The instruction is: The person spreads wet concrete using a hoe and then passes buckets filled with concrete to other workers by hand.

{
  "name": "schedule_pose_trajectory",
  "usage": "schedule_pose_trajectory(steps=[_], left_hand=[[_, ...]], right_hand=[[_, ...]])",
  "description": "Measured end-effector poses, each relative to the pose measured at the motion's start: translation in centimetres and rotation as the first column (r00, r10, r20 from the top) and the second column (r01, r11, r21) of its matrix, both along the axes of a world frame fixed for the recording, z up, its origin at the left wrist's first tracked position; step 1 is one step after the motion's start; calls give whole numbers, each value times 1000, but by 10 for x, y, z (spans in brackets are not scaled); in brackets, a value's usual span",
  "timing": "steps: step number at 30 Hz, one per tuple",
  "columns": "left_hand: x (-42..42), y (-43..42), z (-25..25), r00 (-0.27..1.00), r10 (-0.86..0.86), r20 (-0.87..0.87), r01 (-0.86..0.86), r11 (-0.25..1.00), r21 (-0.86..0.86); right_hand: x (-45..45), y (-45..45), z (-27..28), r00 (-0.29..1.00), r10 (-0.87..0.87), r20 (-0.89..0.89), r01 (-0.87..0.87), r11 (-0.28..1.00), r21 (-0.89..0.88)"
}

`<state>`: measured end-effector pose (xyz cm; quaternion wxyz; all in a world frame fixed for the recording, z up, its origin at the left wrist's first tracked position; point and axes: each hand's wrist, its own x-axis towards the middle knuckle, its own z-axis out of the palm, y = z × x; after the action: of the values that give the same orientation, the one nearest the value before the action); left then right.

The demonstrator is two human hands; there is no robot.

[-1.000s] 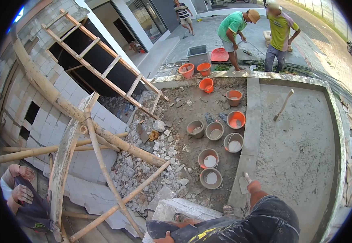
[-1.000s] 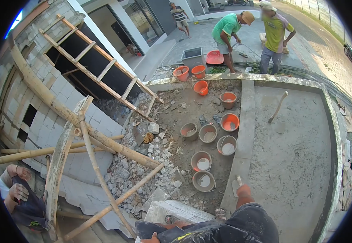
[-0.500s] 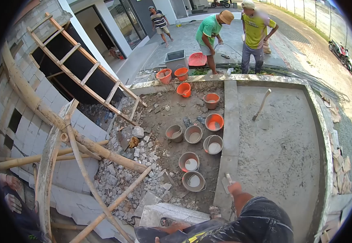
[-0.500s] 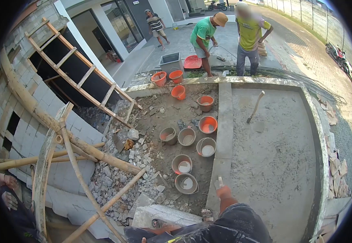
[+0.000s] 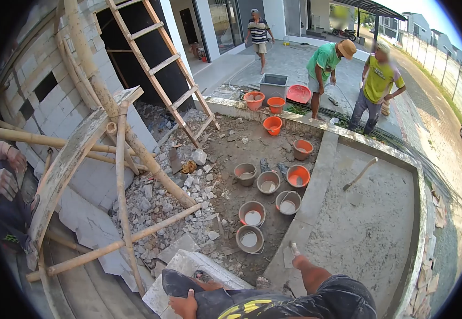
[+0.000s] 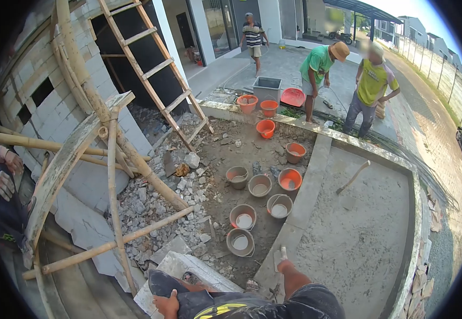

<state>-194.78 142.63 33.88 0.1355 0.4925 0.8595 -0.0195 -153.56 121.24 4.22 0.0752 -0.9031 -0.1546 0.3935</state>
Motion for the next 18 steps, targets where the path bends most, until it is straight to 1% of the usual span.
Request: schedule_pose_trajectory(steps=[1, 3, 4, 5, 6, 8, 9, 10, 11, 12, 13, 14, 15, 17, 18], left_hand=[[-1, 1, 0, 1000, 3, 31, -3, 1000, -2], [4, 1, 2, 999, 5, 52, -5, 1000, -4], [3, 1, 4, 998, -9, 55, 9, 1000, -1], [2, 0, 1, 999, 1, 53, -1, 1000, -3], [2, 0, -4, 999, -11, 33, 11, 1000, 20], [3, 5, -14, 999, -36, 6, 36, 999, 31], [3, 6, -19, 998, -61, -9, 61, 997, 52], [2, 4, -19, 996, -86, -26, 88, 994, 73], [5, 4, -13, 995, -104, -1, 104, 992, 70], [5, 3, -10, 994, -110, -13, 111, 992, 61], [8, 5, -11, 994, -111, -17, 112, 992, 61], [10, 6, -12, 994, -112, -22, 113, 992, 59], [11, 6, -14, 992, -119, -33, 121, 991, 54], [11, 7, -15, 992, -123, -40, 125, 990, 58], [13, 9, -11, 990, -131, -54, 135, 989, 58]], right_hand=[[-4, -7, -8, 973, 217, 78, -219, 976, 11], [1, -7, 2, 886, 433, 166, -439, 898, 1], [-1, -9, 5, 962, 251, 110, -261, 961, 93], [-4, -9, 8, 998, 60, 32, -64, 983, 171], [-5, -6, 9, 997, 66, 26, -69, 983, 167], [-1, -12, 9, 987, -43, -157, 65, 989, 136], [6, -13, -17, 977, 9, -214, -8, 1000, 7], [-3, -21, -15, 974, -1, -224, -1, 1000, -9], [-9, -19, -9, 971, -32, -238, 25, 999, -32], [-15, -11, -2, 966, -64, -252, 52, 997, -51], [-23, -11, 12, 961, -13, -275, 3, 999, -39], [-29, -14, 13, 958, -23, -285, 11, 999, -44], [-36, -13, 13, 961, 136, -240, -160, 984, -83], [-46, -9, 7, 932, 290, -217, -321, 939, -122], [-48, -3, 2, 785, 529, -322, -603, 772, -201]])
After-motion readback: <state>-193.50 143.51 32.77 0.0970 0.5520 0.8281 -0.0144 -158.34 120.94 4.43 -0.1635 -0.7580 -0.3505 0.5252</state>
